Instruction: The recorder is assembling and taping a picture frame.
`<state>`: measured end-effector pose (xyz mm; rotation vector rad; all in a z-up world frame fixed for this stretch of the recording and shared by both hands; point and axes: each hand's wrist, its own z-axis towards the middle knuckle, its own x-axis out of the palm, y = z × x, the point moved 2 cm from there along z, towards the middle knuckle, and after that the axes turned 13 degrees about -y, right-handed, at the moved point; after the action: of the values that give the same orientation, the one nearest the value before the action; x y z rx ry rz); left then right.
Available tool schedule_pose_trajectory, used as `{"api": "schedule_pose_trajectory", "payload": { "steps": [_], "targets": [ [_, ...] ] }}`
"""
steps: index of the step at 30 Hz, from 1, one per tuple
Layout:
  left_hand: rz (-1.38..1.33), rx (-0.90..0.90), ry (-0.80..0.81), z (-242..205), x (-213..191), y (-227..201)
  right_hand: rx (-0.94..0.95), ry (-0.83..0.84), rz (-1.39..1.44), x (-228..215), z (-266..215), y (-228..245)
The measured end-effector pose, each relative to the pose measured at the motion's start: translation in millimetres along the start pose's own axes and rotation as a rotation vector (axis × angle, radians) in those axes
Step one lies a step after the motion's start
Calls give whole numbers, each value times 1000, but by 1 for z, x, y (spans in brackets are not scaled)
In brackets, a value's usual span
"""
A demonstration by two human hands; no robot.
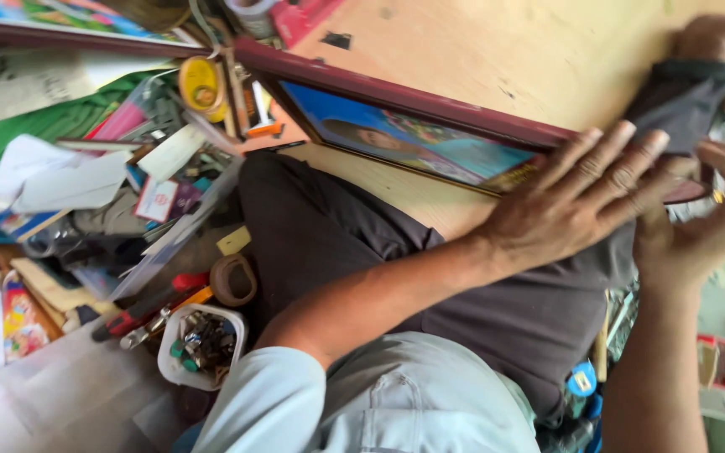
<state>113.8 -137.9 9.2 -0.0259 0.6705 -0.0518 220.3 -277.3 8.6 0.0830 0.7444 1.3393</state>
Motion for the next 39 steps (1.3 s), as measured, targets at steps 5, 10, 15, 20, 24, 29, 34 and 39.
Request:
{"api": "schedule_pose_trajectory", "payload": {
  "steps": [5,10,15,20,24,29,34,39],
  "targets": [
    [-24,-57,30,-8,-4,14,-247,-122,-160,11,2,52],
    [-78,-151,56,-34,-48,94,-314,-108,-166,16,-3,39],
    [307,-299,-247,-89,-107,207,-355,-134,-177,21,0,43],
    [510,-431,-267,-113,-154,249,-176,-124,-52,19,-7,28],
    [-184,-792,-770,-124,-138,264,-220,-89,-227,11,0,38],
    [-647,-1068,-753,-130,-135,284,-411,-88,-465,0,2,43],
    [-875,-1193,-610,-117,-151,296,-421,-17,-494,5,18,65],
    [-959,-1197,-499,-119,-136,309,-410,115,-451,13,37,86]
  ]
}}
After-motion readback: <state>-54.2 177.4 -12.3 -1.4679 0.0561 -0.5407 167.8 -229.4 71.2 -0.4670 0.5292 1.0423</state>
